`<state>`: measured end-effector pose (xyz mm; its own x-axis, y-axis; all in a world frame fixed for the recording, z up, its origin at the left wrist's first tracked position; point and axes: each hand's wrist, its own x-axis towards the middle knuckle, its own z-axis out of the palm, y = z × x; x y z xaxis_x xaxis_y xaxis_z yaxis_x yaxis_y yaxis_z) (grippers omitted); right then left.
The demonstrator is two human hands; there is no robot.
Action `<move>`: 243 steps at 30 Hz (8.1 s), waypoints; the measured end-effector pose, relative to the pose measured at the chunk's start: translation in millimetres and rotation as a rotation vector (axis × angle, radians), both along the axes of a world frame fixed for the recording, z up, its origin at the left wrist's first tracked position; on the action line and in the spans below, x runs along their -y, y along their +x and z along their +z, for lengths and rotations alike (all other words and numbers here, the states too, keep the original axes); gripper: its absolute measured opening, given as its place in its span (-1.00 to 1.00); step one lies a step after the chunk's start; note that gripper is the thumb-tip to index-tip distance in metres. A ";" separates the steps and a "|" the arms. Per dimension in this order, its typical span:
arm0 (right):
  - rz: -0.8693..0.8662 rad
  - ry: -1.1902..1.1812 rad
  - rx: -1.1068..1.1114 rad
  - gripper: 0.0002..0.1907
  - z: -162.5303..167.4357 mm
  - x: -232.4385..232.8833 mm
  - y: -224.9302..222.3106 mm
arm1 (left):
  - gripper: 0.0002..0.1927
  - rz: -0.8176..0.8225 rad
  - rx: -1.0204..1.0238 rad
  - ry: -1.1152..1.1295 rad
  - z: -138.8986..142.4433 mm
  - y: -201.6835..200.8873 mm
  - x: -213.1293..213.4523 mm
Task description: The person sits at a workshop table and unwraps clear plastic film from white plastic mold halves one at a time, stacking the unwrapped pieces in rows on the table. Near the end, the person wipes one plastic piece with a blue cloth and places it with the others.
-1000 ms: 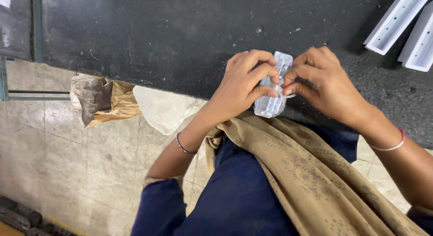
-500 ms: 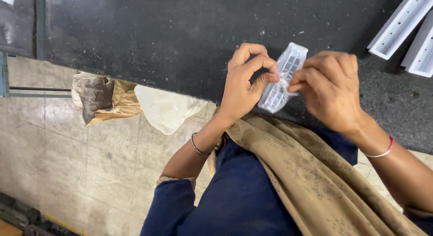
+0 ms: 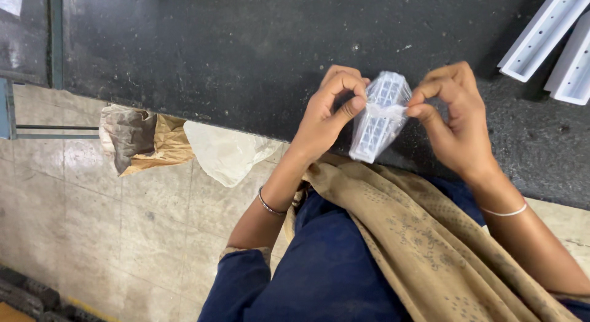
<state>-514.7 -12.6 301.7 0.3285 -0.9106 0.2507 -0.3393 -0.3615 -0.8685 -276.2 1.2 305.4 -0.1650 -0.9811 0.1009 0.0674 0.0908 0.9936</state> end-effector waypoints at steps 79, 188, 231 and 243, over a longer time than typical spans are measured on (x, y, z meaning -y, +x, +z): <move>0.068 -0.337 -0.314 -0.74 28.6 14.9 41.0 | -0.72 0.274 0.272 -0.294 8.6 -2.5 16.4; 0.328 0.385 0.204 -0.42 78.6 54.9 43.7 | -0.43 0.388 -0.552 0.180 -63.8 1.9 -3.3; -0.482 -0.335 -0.281 -0.60 -5.6 -10.8 -16.7 | -0.56 0.553 -0.282 0.182 -33.4 15.6 11.4; -0.581 -0.375 -0.579 -0.68 -36.2 32.1 -37.8 | -0.62 0.526 -0.230 0.216 -38.6 18.9 0.6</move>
<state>-552.5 -44.6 265.6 0.0089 -0.8641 0.5033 -0.9044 -0.2217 -0.3646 -257.3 0.6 266.9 0.3489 -0.9275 -0.1343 0.2834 -0.0321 0.9585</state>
